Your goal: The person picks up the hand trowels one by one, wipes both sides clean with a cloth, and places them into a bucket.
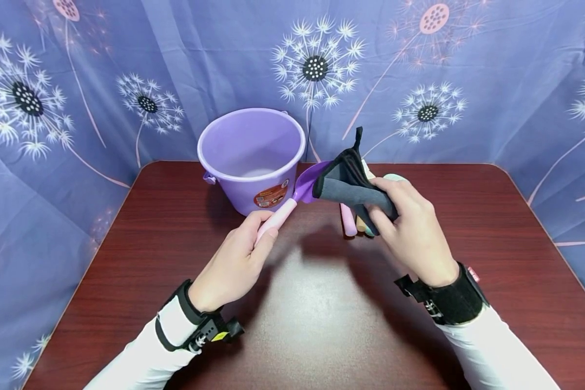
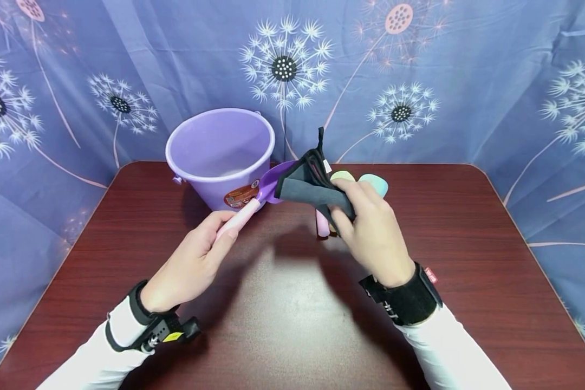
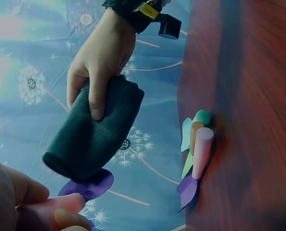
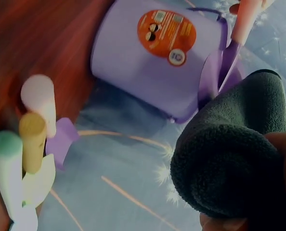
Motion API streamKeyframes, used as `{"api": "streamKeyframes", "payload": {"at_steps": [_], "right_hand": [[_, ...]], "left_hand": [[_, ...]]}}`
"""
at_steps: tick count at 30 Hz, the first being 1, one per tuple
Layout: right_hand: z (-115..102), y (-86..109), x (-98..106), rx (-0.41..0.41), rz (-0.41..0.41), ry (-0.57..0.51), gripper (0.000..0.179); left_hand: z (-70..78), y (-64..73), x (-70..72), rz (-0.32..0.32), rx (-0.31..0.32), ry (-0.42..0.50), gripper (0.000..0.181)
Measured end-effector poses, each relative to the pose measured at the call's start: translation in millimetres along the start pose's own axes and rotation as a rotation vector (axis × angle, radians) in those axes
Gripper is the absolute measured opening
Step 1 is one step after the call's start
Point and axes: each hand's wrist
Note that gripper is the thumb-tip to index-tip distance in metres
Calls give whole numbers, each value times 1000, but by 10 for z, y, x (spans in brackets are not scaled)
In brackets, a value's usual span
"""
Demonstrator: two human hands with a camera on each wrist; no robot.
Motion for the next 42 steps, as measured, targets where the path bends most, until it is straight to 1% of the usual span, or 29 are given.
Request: {"api": "streamKeyframes", "payload": {"at_steps": [7, 10, 13, 17, 20, 24, 30, 34, 38, 42], "right_hand": [[-44, 22, -68, 39, -28, 1, 36], [-65, 29, -90, 54, -17, 14, 37], [-87, 33, -112, 71, 4, 40, 38], [-114, 35, -137, 126, 32, 100, 42], [-125, 35, -144, 175, 36, 135, 45], [-122, 30, -129, 213, 21, 143, 45], [-117, 25, -69, 242, -51, 143, 46], [-121, 15, -44, 280, -77, 161, 45], [-116, 3, -31, 304, -71, 194, 42], [-104, -7, -17, 303, -32, 241, 42]], "left_hand": [[1, 2, -43, -27, 6, 16, 25], [6, 1, -48, -39, -3, 34, 26], [13, -5, -42, -58, -9, 72, 28], [20, -19, -28, -71, 23, 129, 30], [21, -24, -24, -74, 49, 142, 31], [17, -17, -30, -87, 31, 114, 30], [-11, -7, -46, -87, -17, 36, 28], [-22, 2, -55, -86, -17, 22, 24], [-17, 3, -59, -89, -5, 10, 23], [-10, -7, -55, -95, 7, 3, 22]]}}
Point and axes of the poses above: each hand's wrist, its own y-axis away from the middle knuckle, its own x-axis out of the back of the hand, z = x × y, and after that the axes turned 12 degrees about -z, right-handed
